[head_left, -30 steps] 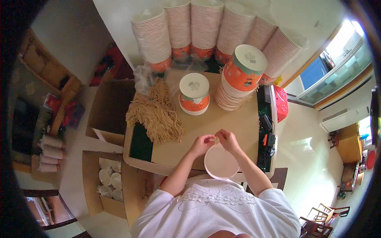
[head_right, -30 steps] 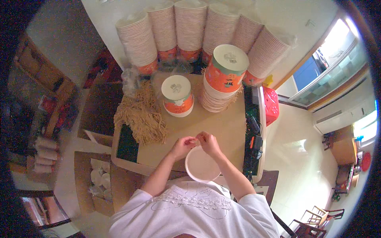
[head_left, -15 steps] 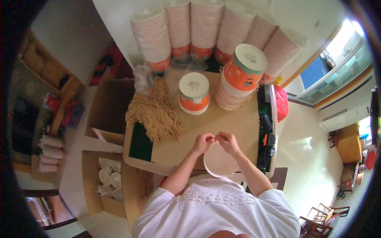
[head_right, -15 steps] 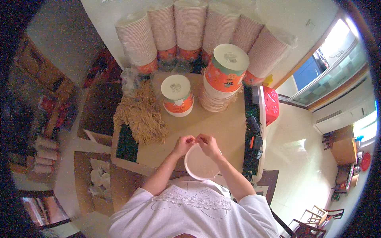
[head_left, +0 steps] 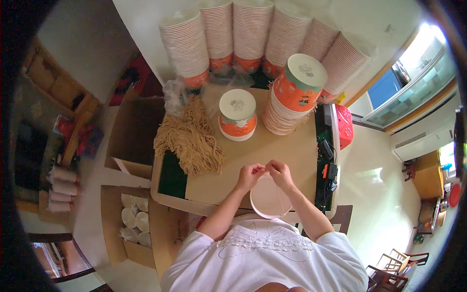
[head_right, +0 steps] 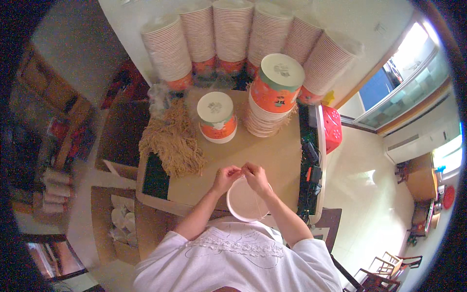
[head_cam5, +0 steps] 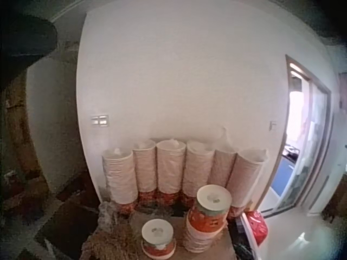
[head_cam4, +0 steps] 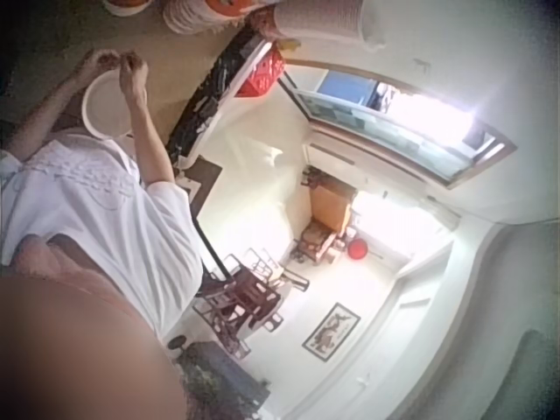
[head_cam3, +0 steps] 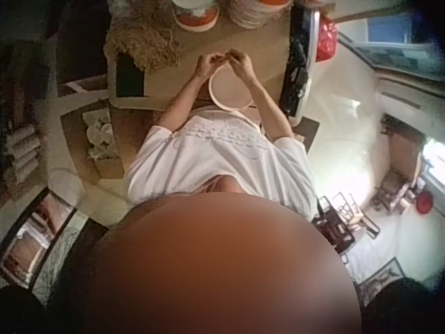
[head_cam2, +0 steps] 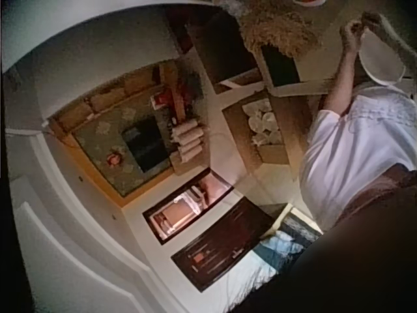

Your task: Thread string through paper bowls and stack them for packaging.

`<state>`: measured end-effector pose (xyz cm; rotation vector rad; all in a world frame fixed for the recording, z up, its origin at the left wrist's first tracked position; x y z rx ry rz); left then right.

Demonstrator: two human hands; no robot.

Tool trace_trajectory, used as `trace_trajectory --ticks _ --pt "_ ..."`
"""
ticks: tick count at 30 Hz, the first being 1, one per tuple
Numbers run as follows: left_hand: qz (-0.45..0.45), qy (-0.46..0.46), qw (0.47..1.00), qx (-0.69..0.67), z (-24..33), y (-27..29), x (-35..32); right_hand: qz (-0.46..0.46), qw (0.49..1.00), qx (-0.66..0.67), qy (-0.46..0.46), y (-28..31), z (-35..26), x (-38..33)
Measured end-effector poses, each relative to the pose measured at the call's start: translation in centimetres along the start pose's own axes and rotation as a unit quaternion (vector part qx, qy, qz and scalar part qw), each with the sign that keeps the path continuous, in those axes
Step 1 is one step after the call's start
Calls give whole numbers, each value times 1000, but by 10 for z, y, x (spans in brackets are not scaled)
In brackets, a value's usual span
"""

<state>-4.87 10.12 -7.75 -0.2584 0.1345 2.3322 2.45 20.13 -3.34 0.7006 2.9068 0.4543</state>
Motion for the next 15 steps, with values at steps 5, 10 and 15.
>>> trace_trajectory --ticks 5,10,15 --pt "-5 -9 999 53 8 0 0 6 999 39 -6 -1 -8 -2" --pt "-3 -8 999 -49 9 -1 6 2 999 42 -16 1 -4 6" --pt "-19 25 999 -35 -18 1 12 -3 1000 16 -10 -5 -3 -3"
Point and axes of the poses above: each hand's wrist, its own x-axis towards the middle knuckle, its own y-axis out of the back of the hand, z = x × y, the point moved 7 cm from there along x, towards the middle knuckle, and after that the axes turned 9 degrees about y, right-handed, at the moved point
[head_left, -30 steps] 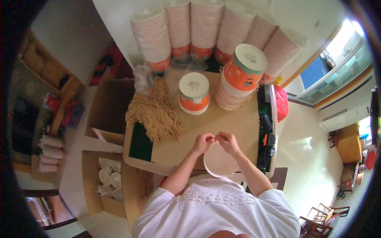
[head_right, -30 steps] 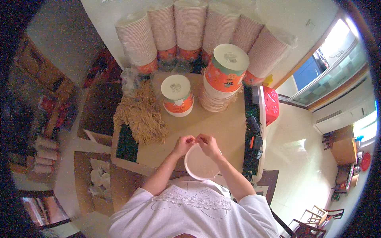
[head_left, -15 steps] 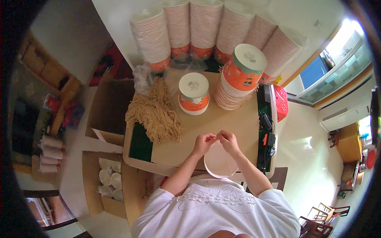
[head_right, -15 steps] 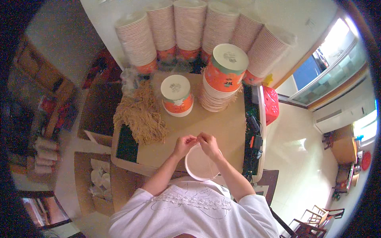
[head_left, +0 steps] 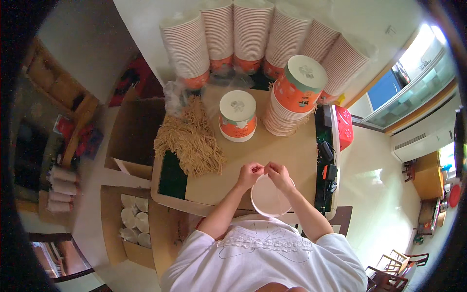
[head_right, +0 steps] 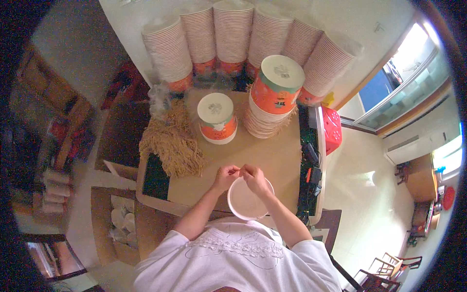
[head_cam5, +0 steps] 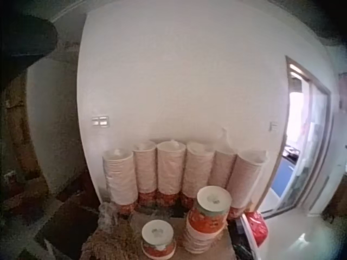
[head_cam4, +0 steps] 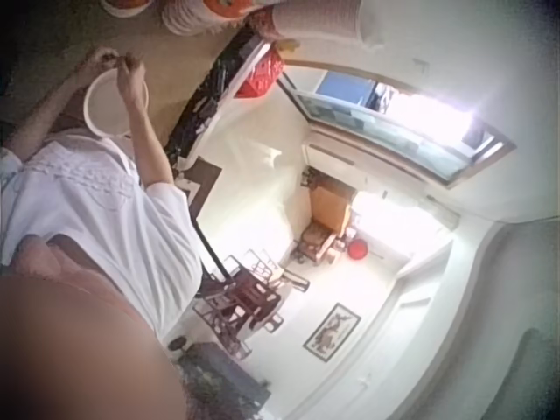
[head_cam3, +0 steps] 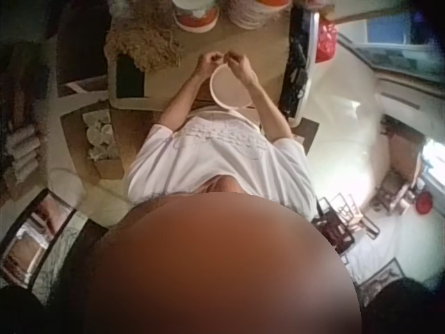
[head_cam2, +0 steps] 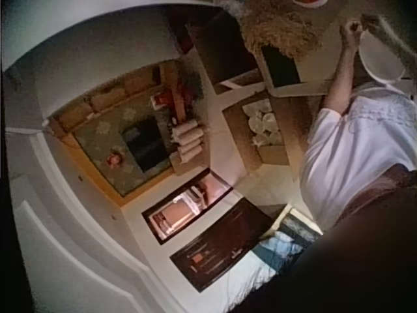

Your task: Thread string through paper bowls and stack them for packaging.

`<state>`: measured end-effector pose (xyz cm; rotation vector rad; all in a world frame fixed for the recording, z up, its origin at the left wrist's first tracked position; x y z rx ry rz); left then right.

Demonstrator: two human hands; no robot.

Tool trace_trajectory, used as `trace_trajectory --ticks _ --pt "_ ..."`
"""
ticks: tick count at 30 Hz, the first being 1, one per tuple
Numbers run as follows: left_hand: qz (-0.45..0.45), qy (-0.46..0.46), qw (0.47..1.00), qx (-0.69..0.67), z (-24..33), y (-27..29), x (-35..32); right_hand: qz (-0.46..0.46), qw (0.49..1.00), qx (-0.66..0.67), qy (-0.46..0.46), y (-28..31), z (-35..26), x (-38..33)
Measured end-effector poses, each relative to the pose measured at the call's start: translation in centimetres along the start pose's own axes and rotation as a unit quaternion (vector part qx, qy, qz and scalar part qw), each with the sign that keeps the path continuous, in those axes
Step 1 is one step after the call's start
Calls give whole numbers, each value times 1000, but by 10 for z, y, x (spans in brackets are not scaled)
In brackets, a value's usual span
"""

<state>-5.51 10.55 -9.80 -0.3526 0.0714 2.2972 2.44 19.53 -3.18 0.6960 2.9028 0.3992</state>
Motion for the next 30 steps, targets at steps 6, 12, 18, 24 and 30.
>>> trace_trajectory --ticks 6,12,18,24,30 --pt "18 37 998 41 14 -1 -8 -19 999 25 -18 1 -18 -5" --pt "3 -17 999 35 4 7 1 -58 992 107 10 -9 -31 -9" --pt "-16 -16 999 40 12 4 -5 -93 987 130 -6 -8 -48 -18" --pt "-26 5 999 24 9 1 -6 -109 988 114 -3 -9 -47 -24" --pt "-83 107 990 27 -14 0 -13 -137 990 40 -4 -2 -48 -25"
Point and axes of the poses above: each hand's wrist, its own x-axis towards the middle knuckle, its own y-axis out of the back of the hand, z = x × y, the point moved 7 cm from there along x, towards the middle knuckle, and after that the axes turned 9 degrees about y, right-handed, at the moved point
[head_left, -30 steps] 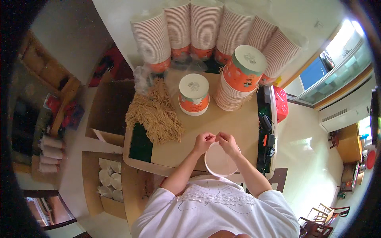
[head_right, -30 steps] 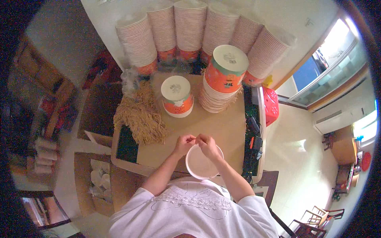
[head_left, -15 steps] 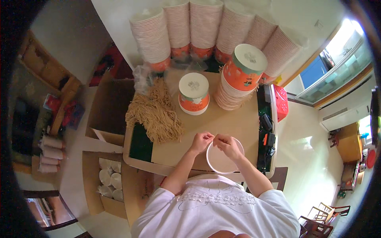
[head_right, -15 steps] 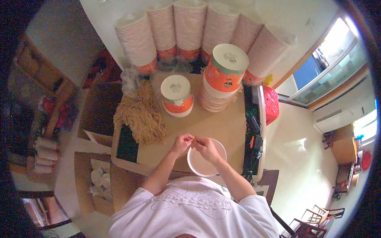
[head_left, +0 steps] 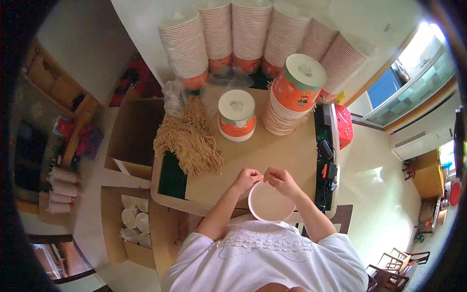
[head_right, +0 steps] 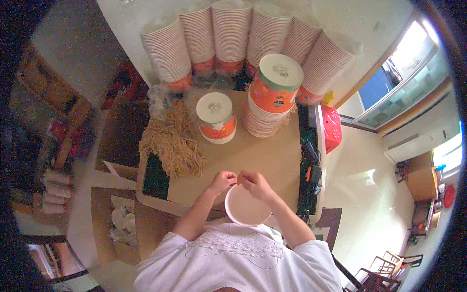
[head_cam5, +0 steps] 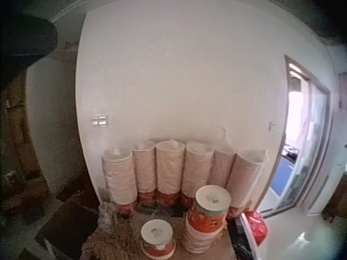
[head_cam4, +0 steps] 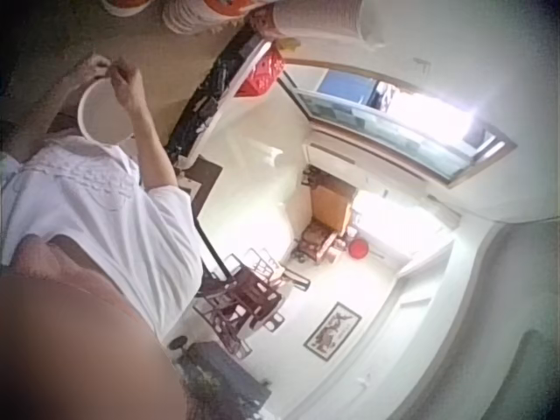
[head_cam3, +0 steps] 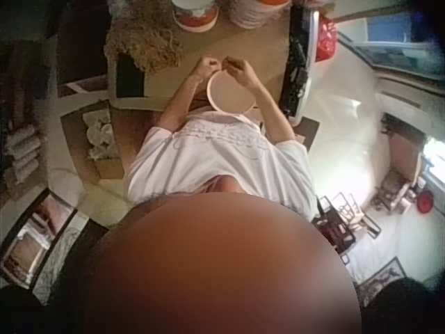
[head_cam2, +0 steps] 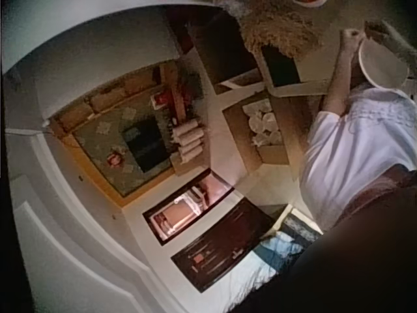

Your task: Thread string through paper bowls and stack them for packaging.

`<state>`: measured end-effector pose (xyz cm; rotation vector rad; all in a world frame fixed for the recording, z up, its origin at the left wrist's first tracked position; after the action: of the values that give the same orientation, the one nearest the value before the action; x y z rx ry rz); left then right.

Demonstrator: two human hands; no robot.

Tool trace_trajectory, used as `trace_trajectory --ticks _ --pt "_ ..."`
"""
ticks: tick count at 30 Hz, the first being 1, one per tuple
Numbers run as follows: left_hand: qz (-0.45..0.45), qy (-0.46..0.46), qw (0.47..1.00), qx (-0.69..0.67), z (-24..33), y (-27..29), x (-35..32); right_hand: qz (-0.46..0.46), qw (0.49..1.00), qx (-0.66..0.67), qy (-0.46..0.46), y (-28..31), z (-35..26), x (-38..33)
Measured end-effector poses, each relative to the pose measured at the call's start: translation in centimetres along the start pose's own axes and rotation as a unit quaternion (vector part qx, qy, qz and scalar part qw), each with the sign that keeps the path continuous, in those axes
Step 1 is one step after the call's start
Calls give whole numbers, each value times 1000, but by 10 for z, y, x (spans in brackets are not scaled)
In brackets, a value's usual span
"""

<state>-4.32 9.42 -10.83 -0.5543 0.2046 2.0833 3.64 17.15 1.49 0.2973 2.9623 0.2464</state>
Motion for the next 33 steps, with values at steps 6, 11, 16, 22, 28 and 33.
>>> trace_trajectory --ticks 6,11,16,22,28,33 --pt "-144 166 968 -121 -18 -10 0 -40 999 5 19 -5 18 -3" --pt "-179 199 950 -163 -50 -22 10 -45 998 -40 11 -15 18 -3" --pt "-189 207 935 -218 -60 -35 15 -36 999 -9 35 -16 11 -2" --pt "-131 193 939 -253 -44 -19 12 59 998 29 2 6 24 0" --pt "-99 131 966 -198 -15 11 11 48 998 39 7 -6 18 -1" --pt "-155 93 981 -63 1 9 7 68 997 14 24 -2 42 -2"
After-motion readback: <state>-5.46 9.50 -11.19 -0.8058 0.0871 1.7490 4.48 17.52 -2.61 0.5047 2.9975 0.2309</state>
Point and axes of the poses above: each hand's wrist, its own x-axis towards the middle knuckle, its own y-axis out of the back of the hand, z = x × y, the point moved 7 cm from there along x, towards the middle knuckle, and after that the axes turned 9 degrees about y, right-handed, at the moved point
